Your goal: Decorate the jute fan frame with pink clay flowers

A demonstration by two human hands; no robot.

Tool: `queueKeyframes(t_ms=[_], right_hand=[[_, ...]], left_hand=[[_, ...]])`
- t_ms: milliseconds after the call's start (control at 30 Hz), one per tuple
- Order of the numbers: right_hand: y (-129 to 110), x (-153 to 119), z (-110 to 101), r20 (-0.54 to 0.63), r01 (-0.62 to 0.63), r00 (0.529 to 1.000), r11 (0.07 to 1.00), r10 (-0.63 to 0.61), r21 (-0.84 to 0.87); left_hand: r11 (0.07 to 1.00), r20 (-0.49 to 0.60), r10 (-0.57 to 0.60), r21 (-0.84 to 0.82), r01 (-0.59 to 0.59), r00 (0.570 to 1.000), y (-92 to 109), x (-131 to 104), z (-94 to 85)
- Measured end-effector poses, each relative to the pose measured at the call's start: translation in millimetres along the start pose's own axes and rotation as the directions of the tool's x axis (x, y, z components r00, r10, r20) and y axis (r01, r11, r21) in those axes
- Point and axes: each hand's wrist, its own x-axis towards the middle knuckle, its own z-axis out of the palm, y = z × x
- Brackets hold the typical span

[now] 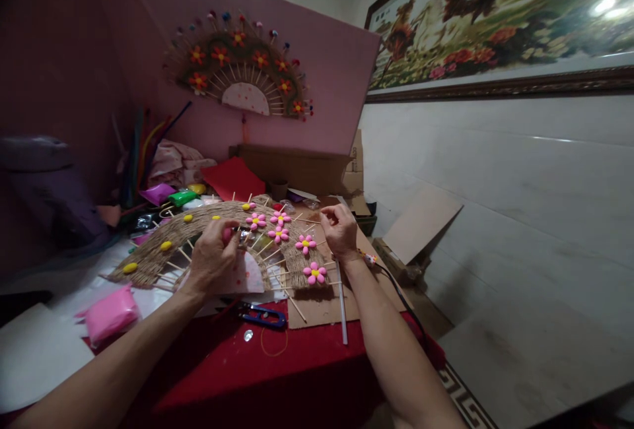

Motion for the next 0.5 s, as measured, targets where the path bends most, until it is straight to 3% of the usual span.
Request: queueKeyframes(t_ms=[300,500], right_hand=[[2.2,-1.3,1.5,-0.002,-0.002,1.0,1.0,0.002,0.016],[1.2,-0.7,1.7,-0.026,0.002,1.0,1.0,-0.002,0.008]], left_hand=[[1.0,-0.004,0.018,-0.007,-0.018,1.0,-1.3,-0.9,0.2],[0.999,-0.016,-0.032,-0.005,0.032,0.999,-0.4,-0.5,1.4]])
